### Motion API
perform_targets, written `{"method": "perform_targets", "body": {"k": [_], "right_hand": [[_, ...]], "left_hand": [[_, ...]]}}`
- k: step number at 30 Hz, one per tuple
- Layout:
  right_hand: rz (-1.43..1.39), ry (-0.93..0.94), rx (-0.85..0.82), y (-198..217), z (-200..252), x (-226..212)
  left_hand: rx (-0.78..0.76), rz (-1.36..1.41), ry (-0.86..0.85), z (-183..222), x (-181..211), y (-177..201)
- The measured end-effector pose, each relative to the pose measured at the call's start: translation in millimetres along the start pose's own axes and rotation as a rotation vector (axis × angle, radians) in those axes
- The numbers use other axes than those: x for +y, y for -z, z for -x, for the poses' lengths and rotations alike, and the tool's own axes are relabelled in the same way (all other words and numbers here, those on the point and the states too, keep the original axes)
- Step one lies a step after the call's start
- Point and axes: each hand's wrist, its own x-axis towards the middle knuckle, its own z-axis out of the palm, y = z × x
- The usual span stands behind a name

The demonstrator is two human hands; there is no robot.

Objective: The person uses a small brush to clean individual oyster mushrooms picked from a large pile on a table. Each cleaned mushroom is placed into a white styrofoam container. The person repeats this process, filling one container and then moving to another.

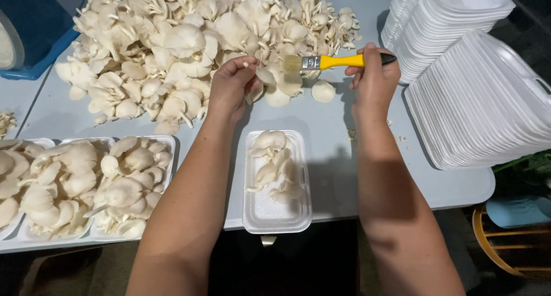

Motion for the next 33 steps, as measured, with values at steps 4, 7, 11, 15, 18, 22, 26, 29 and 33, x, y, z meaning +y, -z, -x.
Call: {"method": "perform_targets", "body": {"k": [4,7,11,15,18,22,26,29,33], "right_hand": [[-0.054,-0.144,-0.039,-7.1,10.8,-17.4],[-0.098,-0.210,-0.218,-9.1,11.4,-14.5],[0.062,-0.125,-0.061,-5.7,6.2,-12.7],[0.053,-0.087,0.059,-3.4,5.1,-16.7],[0.066,-0.117,0.066,-5.1,4.6,-15.1],[0.021,-0.073,0.070,-0.2,-9.8,7.5],[0.067,-0.028,0.018,1.7,-6.4,8.9],[0.120,-0.018,-0.006,-1.4,1.2,-2.8],[0.126,-0.083,-0.002,-6.1,11.5,-16.4]], "left_hand": [[-0.054,0.049,0.125,-11.5,-6.8,5.5],[-0.124,0.037,0.143,-4.0,-4.6,0.8],[-0.094,-0.128,0.050,13.0,9.1,-3.8],[-0.134,-0.359,-0.191,47.0,24.6,8.7],[-0.123,-0.627,-0.365,93.0,29.8,16.6],[-0.197,-0.853,-0.765,153.4,39.4,33.1],[-0.182,-0.808,-0.775,176.3,24.5,45.7],[-0.304,-0.920,-0.786,178.7,12.6,49.5],[-0.459,-1.071,-0.608,182.5,-1.2,62.1]]}}
